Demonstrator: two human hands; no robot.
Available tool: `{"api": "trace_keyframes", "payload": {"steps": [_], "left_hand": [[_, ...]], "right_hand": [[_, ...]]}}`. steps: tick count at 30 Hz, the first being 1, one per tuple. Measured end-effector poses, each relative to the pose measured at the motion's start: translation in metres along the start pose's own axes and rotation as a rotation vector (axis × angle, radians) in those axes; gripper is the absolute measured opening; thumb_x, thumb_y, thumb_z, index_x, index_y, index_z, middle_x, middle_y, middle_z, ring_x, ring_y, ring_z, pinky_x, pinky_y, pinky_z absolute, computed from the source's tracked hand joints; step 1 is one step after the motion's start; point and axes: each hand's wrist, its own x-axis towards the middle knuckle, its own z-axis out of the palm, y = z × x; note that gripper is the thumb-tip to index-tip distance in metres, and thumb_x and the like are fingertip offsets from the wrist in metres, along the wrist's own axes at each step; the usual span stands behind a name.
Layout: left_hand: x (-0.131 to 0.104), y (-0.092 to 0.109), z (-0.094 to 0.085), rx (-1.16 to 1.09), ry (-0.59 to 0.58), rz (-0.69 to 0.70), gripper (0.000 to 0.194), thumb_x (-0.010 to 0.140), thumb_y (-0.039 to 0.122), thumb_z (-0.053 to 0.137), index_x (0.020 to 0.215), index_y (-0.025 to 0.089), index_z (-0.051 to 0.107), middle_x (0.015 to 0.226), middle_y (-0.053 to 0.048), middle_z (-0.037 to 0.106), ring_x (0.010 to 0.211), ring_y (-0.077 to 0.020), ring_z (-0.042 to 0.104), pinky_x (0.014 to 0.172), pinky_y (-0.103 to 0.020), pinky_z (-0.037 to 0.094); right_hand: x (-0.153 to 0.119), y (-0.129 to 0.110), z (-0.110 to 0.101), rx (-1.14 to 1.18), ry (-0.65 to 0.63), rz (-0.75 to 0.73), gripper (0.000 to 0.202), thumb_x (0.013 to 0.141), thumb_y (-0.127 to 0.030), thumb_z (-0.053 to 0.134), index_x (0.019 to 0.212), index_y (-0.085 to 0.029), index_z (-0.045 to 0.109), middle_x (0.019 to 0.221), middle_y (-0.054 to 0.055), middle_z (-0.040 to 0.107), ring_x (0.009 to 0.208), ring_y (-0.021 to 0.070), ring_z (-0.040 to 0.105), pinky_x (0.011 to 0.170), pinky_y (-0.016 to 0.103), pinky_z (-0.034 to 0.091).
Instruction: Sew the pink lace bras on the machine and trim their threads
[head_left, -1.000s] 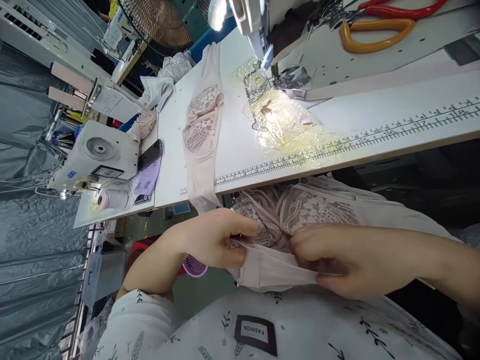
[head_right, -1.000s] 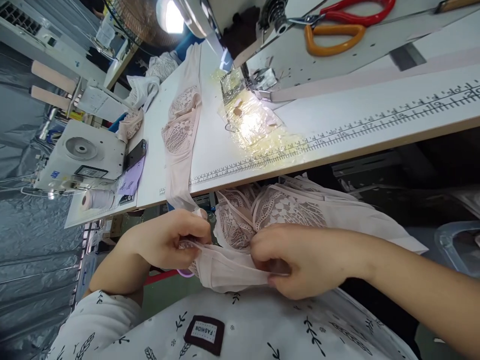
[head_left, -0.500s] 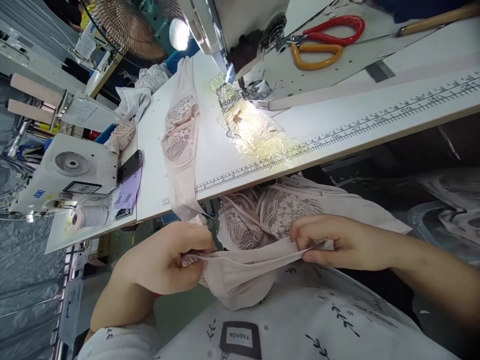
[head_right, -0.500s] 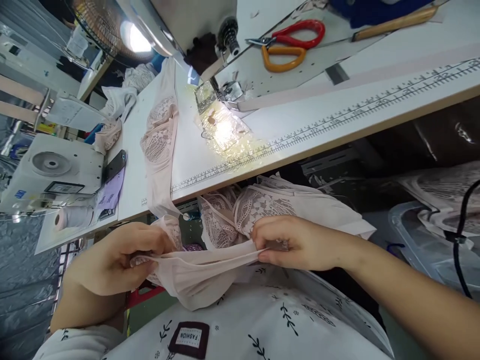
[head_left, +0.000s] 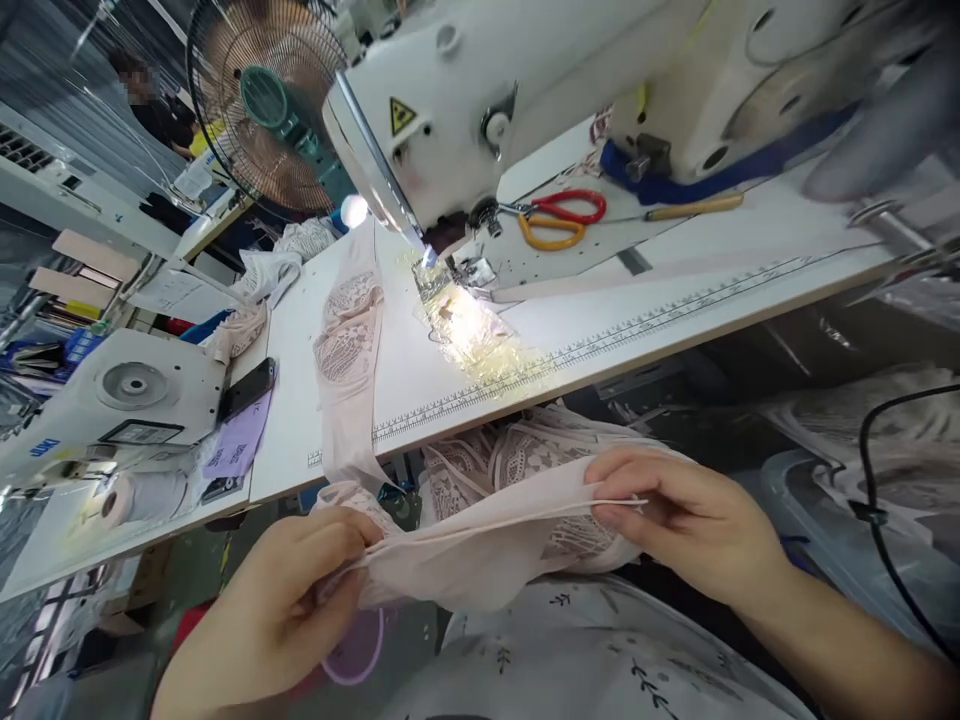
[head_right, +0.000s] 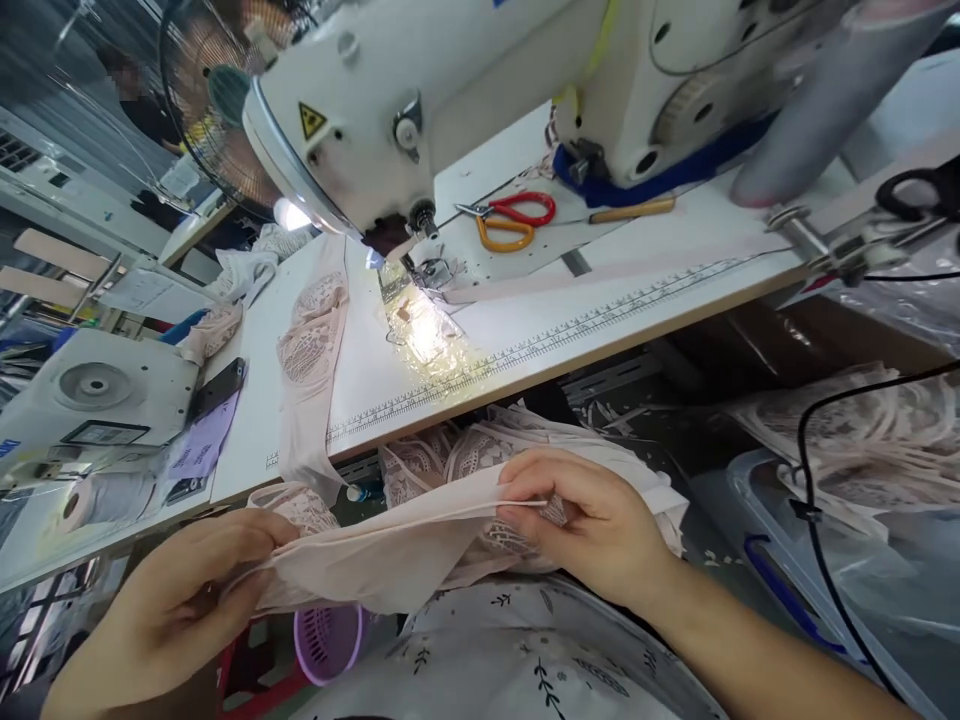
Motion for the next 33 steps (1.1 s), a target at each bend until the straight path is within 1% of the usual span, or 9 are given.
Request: {"api": "trace_keyframes", "payload": {"steps": [3, 7, 13, 17, 20, 23, 27, 30, 33], "left_hand": [[-0.003, -0.003, 0.006, -0.006, 0.052, 0.117, 0.018, 0.084, 0.01, 0.046, 0.084, 0.023, 0.059, 0.086, -0.005, 0.07, 0.076, -0.0162, 0.065, 0.066, -0.022, 0.052], [-0.006, -0.016, 0.016, -0.063, 0.103, 0.074, 0.017, 0.087, 0.015, 0.047, 0.085, 0.023, 0.062, 0.086, -0.005, 0.07, 0.078, -0.0177, 0.066, 0.069, -0.023, 0.052], [-0.007, -0.04, 0.03, -0.173, 0.069, -0.055, 0.024, 0.093, 0.032, 0.047, 0.083, 0.018, 0.065, 0.09, -0.01, 0.07, 0.082, -0.0206, 0.064, 0.071, -0.027, 0.052], [-0.005, -0.044, 0.034, -0.15, 0.08, -0.057, 0.025, 0.092, 0.036, 0.048, 0.083, 0.019, 0.065, 0.084, -0.008, 0.068, 0.079, -0.0203, 0.063, 0.073, -0.029, 0.052], [-0.008, -0.044, 0.035, -0.064, 0.106, -0.101, 0.027, 0.091, 0.039, 0.049, 0.081, 0.019, 0.063, 0.075, -0.005, 0.065, 0.07, -0.0184, 0.06, 0.065, -0.027, 0.05], [-0.012, -0.041, 0.031, 0.006, 0.121, -0.134, 0.03, 0.092, 0.04, 0.045, 0.078, 0.018, 0.061, 0.069, -0.003, 0.06, 0.062, -0.0158, 0.056, 0.058, -0.024, 0.046], [-0.014, -0.031, 0.017, 0.009, 0.109, -0.174, 0.029, 0.092, 0.039, 0.043, 0.085, 0.018, 0.062, 0.072, -0.003, 0.063, 0.065, -0.0153, 0.057, 0.06, -0.023, 0.046], [-0.012, -0.023, 0.003, -0.018, 0.103, -0.185, 0.028, 0.092, 0.037, 0.043, 0.095, 0.018, 0.063, 0.085, -0.004, 0.068, 0.075, -0.0164, 0.06, 0.066, -0.023, 0.047], [-0.008, -0.018, -0.011, 0.006, 0.127, -0.163, 0.025, 0.088, 0.034, 0.046, 0.093, 0.017, 0.064, 0.083, -0.003, 0.067, 0.074, -0.0151, 0.057, 0.066, -0.023, 0.044]], "right_hand": [[0.002, -0.01, 0.001, -0.015, 0.115, -0.048, 0.011, 0.077, -0.017, 0.072, 0.081, -0.026, 0.067, 0.076, 0.002, 0.069, 0.072, 0.0173, 0.067, 0.066, 0.027, 0.057], [0.005, -0.023, 0.003, 0.002, 0.172, 0.032, 0.016, 0.079, -0.023, 0.072, 0.092, -0.027, 0.064, 0.078, 0.001, 0.07, 0.071, 0.0145, 0.068, 0.065, 0.022, 0.057], [0.004, -0.029, 0.004, -0.093, 0.186, 0.09, 0.022, 0.079, -0.037, 0.071, 0.096, -0.025, 0.066, 0.081, 0.004, 0.071, 0.076, 0.0174, 0.07, 0.07, 0.027, 0.059], [0.01, -0.036, 0.002, -0.203, 0.153, 0.111, 0.02, 0.078, -0.04, 0.069, 0.086, -0.023, 0.072, 0.082, 0.007, 0.071, 0.075, 0.0198, 0.068, 0.071, 0.031, 0.059], [0.017, -0.047, 0.0, -0.172, 0.12, 0.096, 0.018, 0.077, -0.039, 0.069, 0.078, -0.022, 0.072, 0.079, 0.006, 0.071, 0.071, 0.0187, 0.067, 0.067, 0.029, 0.059], [0.022, -0.054, -0.002, -0.169, 0.082, 0.111, 0.023, 0.077, -0.044, 0.069, 0.077, -0.021, 0.071, 0.076, 0.006, 0.07, 0.069, 0.0186, 0.067, 0.067, 0.029, 0.058], [0.03, -0.055, -0.008, -0.2, 0.061, 0.115, 0.033, 0.075, -0.05, 0.07, 0.092, -0.021, 0.071, 0.085, 0.007, 0.072, 0.077, 0.0196, 0.067, 0.069, 0.03, 0.058], [0.042, -0.058, -0.015, -0.247, -0.013, 0.053, 0.032, 0.077, -0.049, 0.069, 0.097, -0.023, 0.072, 0.088, 0.007, 0.072, 0.077, 0.019, 0.067, 0.066, 0.028, 0.057], [0.059, -0.064, -0.02, -0.327, -0.096, -0.036, 0.028, 0.079, -0.051, 0.067, 0.089, -0.025, 0.073, 0.085, 0.005, 0.071, 0.074, 0.0188, 0.066, 0.065, 0.029, 0.056]]}}
